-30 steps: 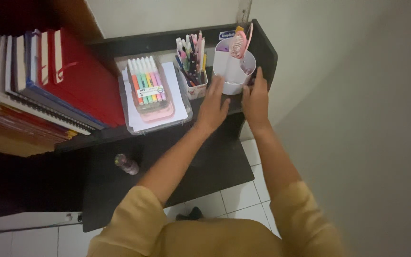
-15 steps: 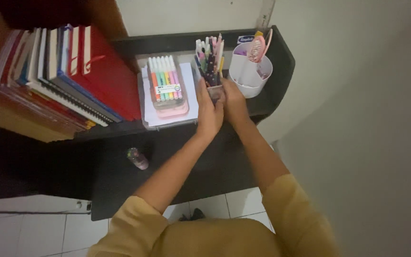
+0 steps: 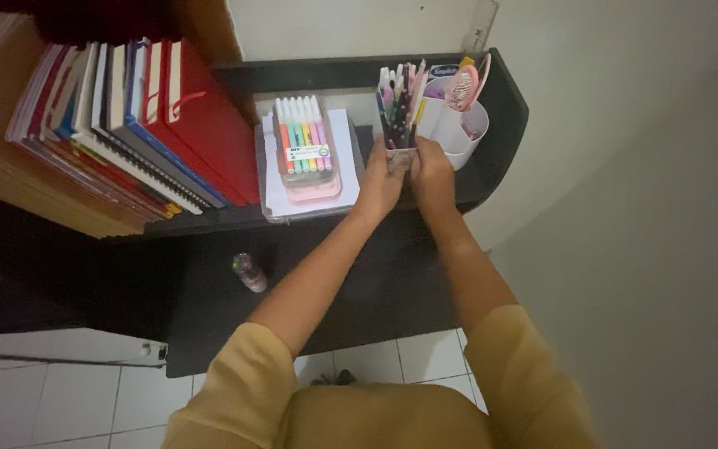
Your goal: The recorder organizes various notebooks, books, and stationery items on a shelf and desk area.
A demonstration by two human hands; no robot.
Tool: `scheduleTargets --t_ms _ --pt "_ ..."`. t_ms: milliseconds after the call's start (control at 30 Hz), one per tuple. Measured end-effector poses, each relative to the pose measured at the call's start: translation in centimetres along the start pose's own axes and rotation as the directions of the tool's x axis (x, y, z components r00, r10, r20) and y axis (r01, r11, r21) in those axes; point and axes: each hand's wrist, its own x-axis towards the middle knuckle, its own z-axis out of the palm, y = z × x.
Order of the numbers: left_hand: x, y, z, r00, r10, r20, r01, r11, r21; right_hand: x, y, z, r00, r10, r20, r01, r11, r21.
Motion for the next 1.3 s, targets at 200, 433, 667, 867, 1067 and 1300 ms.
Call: scheduleTargets --t_ms 200,433,667,867,1067,1300 --pt "0.2 -3.0 1.6 0.996 0.092 -0.011 -0.093 0.991 -0.092 -1.8 -1.0 0.3 0.956 0.290 0.034 -0.292 0.953 0.076" --pt "-0.8 -2.4 1.0 0.992 0.059 0.110 -0.050 0.995 -0.086 -3.7 -2.3 0.0 0.982 0.177 0.062 -0.184 0.974 0.132" --pt "-1.6 -2.5 1.2 0.993 0.054 0.104 -0.042 0.993 -0.115 -6.4 0.7 0.3 0.891 0.445 -0.087 -0.443 0.895 0.044" --pt "-1.5 -2.8 1.5 0.992 0.100 0.071 -0.089 0.986 -0.139 -6.7 1.5 0.3 0.937 0.350 0.017 -0.350 0.936 0.038" --pt "-1.9 -2.9 1.4 0.993 0.094 0.071 -0.095 0.995 0.008 -7.0 -1.0 -0.1 0.932 0.359 0.042 -0.359 0.933 -0.001" --pt "-0.8 -5.6 2.7 0.998 0.061 0.033 -0.064 0.994 0.087 -7.2 -4.7 1.1 0.936 0.298 0.187 -0.348 0.867 0.358"
